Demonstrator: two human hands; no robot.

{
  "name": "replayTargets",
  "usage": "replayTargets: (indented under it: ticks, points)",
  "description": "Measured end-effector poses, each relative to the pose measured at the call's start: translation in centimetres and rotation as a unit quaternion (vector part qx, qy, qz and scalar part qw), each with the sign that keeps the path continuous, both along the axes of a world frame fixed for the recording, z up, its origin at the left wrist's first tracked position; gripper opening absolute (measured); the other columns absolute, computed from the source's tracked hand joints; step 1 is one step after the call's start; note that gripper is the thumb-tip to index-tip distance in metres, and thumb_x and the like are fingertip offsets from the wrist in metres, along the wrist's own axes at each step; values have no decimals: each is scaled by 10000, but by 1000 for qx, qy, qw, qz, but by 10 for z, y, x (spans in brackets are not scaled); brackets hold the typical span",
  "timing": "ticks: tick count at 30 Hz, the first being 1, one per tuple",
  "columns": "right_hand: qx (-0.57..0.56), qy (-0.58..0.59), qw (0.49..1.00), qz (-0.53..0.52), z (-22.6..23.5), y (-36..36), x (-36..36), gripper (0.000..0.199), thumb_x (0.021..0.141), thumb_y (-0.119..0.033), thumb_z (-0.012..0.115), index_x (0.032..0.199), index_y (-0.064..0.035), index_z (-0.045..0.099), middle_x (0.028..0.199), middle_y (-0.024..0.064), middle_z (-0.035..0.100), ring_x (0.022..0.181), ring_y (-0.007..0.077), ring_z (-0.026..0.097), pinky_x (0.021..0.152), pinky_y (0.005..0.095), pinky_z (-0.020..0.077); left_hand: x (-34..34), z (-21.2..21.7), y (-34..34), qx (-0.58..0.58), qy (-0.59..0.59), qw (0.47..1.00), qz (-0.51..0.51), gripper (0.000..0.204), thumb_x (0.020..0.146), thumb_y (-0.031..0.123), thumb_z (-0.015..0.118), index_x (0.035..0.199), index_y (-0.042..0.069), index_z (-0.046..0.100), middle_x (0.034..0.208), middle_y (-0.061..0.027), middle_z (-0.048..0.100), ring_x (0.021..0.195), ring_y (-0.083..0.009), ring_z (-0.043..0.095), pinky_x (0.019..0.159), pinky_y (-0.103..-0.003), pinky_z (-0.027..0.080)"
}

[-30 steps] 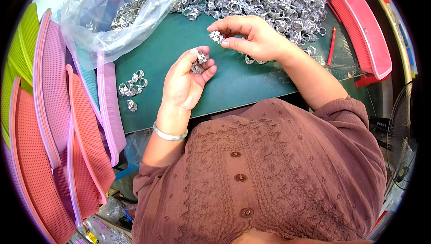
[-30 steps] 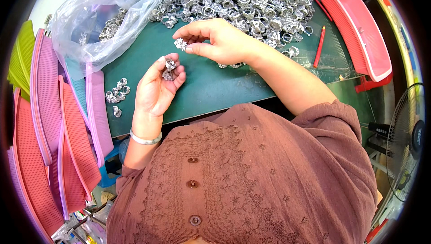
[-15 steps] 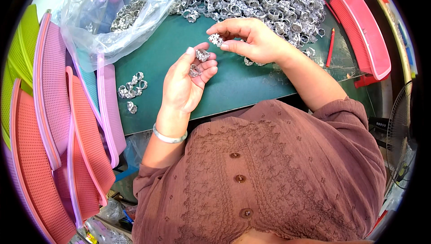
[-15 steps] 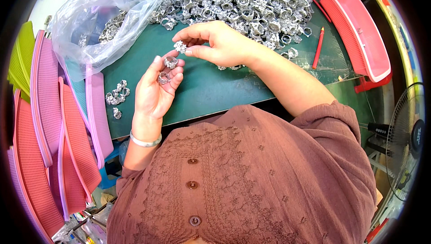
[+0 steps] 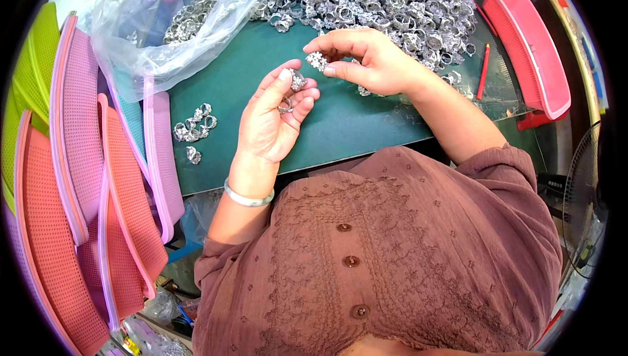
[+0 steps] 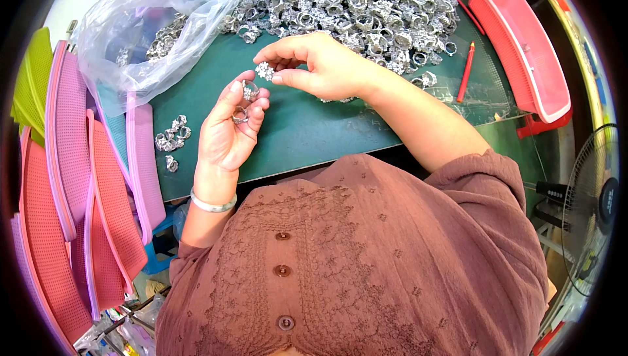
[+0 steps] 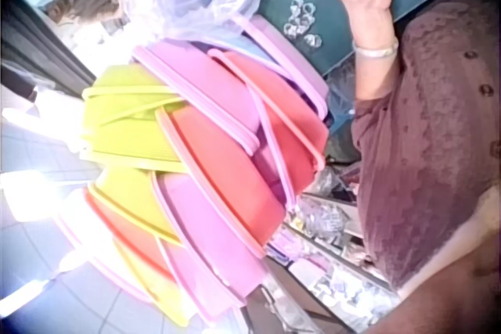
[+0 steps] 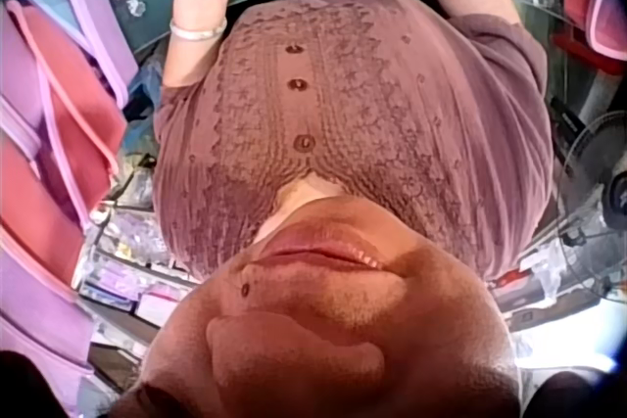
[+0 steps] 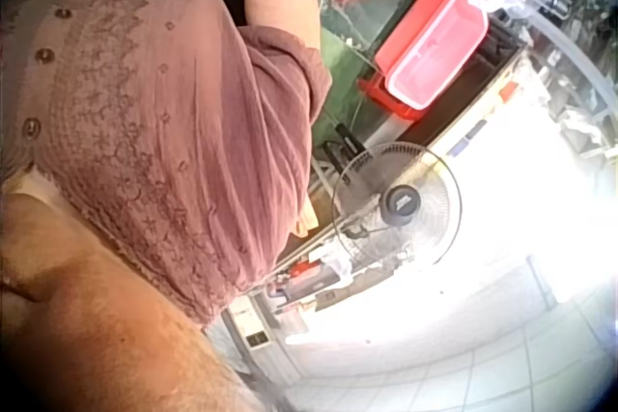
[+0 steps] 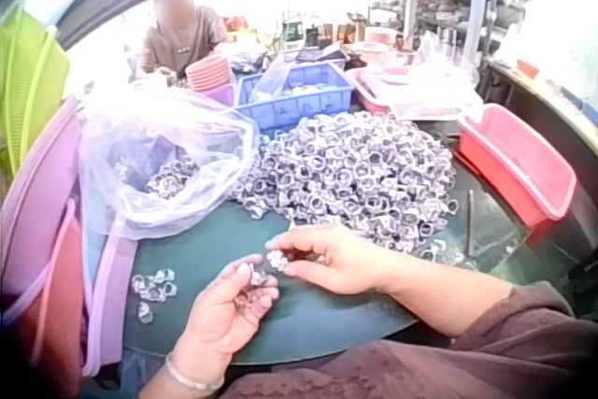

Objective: The person holds small metal ring-like components one at a time, turning them over in their hands, and uses a red pencil to mark specific spots on each component.

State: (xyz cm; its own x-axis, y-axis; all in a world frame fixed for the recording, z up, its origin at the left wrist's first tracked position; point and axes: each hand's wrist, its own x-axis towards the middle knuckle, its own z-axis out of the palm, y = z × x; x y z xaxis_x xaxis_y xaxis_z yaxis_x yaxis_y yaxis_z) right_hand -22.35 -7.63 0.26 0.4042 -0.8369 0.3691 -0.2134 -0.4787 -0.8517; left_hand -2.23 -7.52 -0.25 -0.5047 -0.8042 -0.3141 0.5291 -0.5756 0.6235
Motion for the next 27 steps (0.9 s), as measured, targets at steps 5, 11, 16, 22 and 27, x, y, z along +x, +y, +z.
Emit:
replayTargets:
  ticks: [5,11,16,22,27]
  points:
    - [-10,9,1000,2,1,0,0,316,763,11,568,1076,-31,558,895,54,596,805,112,546,720,258,449,1,0,-2,41,19,999,-21,276,874,210,511,1045,-6,506,820,-138,583,684,-173,595,582,-201,526]
    - [-5,6,1000,5,0,0,1,319,758,17,568,1074,-22,555,915,65,596,811,121,556,722,263,454,0,-2,-4,51,38,997,-40,252,880,245,497,989,20,527,785,-133,592,664,-171,595,578,-209,511]
    - [0,4,1000,6,1,0,1,315,759,16,568,1072,-16,554,942,74,595,831,130,564,729,265,457,-2,-3,-3,41,27,998,-40,211,876,235,507,957,42,540,776,-110,595,647,-164,590,549,-212,495]
    - [-12,5,1000,19,0,1,2,309,759,9,563,1067,-11,554,970,81,596,853,155,573,738,277,462,-3,-3,-4,56,34,997,-35,190,872,225,516,935,48,544,762,-96,596,636,-160,590,537,-211,492]
    - [-5,8,1000,19,2,1,2,309,754,6,561,1063,-4,554,976,90,597,860,172,577,746,286,463,-4,-3,-4,61,24,997,-30,187,869,228,520,931,54,547,742,-91,601,609,-154,593,515,-207,490]
